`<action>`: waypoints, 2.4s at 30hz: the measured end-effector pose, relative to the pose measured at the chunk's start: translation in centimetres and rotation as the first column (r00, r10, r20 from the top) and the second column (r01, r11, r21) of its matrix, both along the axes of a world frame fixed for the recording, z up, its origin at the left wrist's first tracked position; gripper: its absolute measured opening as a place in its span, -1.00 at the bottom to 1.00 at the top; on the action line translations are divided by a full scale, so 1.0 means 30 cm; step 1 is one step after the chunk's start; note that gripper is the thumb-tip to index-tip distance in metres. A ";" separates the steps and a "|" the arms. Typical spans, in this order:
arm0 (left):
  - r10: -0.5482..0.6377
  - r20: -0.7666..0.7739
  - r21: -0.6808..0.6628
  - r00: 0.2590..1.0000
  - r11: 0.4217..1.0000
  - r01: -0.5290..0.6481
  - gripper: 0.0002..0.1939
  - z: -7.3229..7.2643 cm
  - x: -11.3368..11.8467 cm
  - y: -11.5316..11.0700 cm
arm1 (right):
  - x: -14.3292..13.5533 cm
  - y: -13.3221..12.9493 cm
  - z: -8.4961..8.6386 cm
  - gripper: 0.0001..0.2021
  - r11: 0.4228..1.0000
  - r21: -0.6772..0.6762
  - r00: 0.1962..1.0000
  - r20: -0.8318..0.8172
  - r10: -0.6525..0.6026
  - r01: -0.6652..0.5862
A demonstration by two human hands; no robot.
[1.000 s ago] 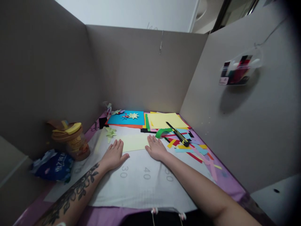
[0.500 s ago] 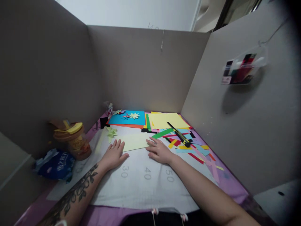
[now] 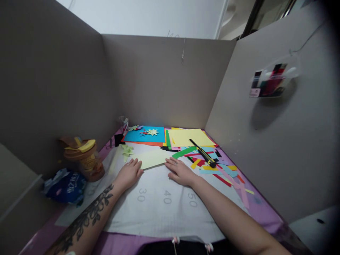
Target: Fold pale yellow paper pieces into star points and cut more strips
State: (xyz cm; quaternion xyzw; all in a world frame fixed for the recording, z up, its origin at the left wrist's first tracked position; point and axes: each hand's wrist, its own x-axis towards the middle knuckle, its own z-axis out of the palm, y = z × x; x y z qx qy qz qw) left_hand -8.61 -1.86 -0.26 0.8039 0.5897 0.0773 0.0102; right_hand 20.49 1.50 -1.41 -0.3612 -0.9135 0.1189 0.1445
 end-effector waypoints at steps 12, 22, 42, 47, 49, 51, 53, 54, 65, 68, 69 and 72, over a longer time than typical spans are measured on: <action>0.010 0.071 0.011 0.997 1.000 -0.010 -0.60 -0.011 -0.010 0.006 | -0.034 0.024 -0.007 -0.71 0.985 0.135 0.994 -0.057 -0.096 0.102; 0.077 0.710 0.065 0.700 0.983 -0.174 -0.69 0.010 -0.021 0.002 | -0.013 0.029 -0.014 -0.76 0.985 0.091 0.758 -0.650 -0.053 0.148; -0.020 0.882 0.192 0.471 0.928 -0.319 -0.73 0.028 -0.005 -0.043 | -0.065 -0.046 0.071 -0.67 0.859 0.274 0.795 -0.565 -0.220 0.432; -0.156 0.761 0.382 0.630 0.892 -0.241 -0.77 0.061 0.007 -0.094 | -0.196 -0.094 0.211 -0.70 0.902 0.391 0.972 -0.213 -0.103 0.182; -0.206 0.709 0.454 0.675 0.865 -0.212 -0.79 0.072 0.007 -0.107 | -0.249 -0.085 0.240 -0.81 0.947 0.314 0.993 -0.116 -0.032 0.067; -0.200 0.688 0.510 0.697 0.817 -0.269 -0.71 0.079 0.008 -0.110 | -0.281 -0.057 0.255 -0.85 0.975 0.208 0.981 -0.190 -0.043 0.084; -0.127 0.733 0.494 0.669 0.775 -0.394 -0.39 0.078 0.013 -0.100 | -0.291 -0.018 0.260 -0.87 0.984 0.027 0.874 -0.464 -0.144 0.177; -0.077 0.775 0.438 0.628 0.781 -0.446 -0.23 0.075 0.020 -0.091 | -0.291 0.002 0.258 -0.91 0.974 -0.103 0.749 -0.624 -0.221 0.201; 0.120 0.993 -0.120 -0.003 0.991 -0.054 -0.29 -0.016 0.096 -0.036 | -0.357 0.009 0.030 -0.59 0.589 -0.685 0.012 -0.656 -0.754 -0.430; 0.214 0.975 -0.206 0.053 0.971 -0.117 -0.42 -0.021 0.062 -0.018 | -0.300 0.028 0.005 -0.49 0.647 -0.720 0.090 -0.683 -0.725 -0.252; 0.264 0.962 -0.256 0.063 0.959 -0.119 -0.45 -0.017 0.053 -0.014 | -0.267 0.033 0.003 -0.43 0.681 -0.718 0.135 -0.696 -0.706 -0.142; 0.446 0.894 -0.441 0.050 0.894 -0.082 -0.51 0.009 0.042 -0.014 | -0.165 0.026 0.005 -0.23 0.827 -0.501 0.435 -0.704 -0.561 0.256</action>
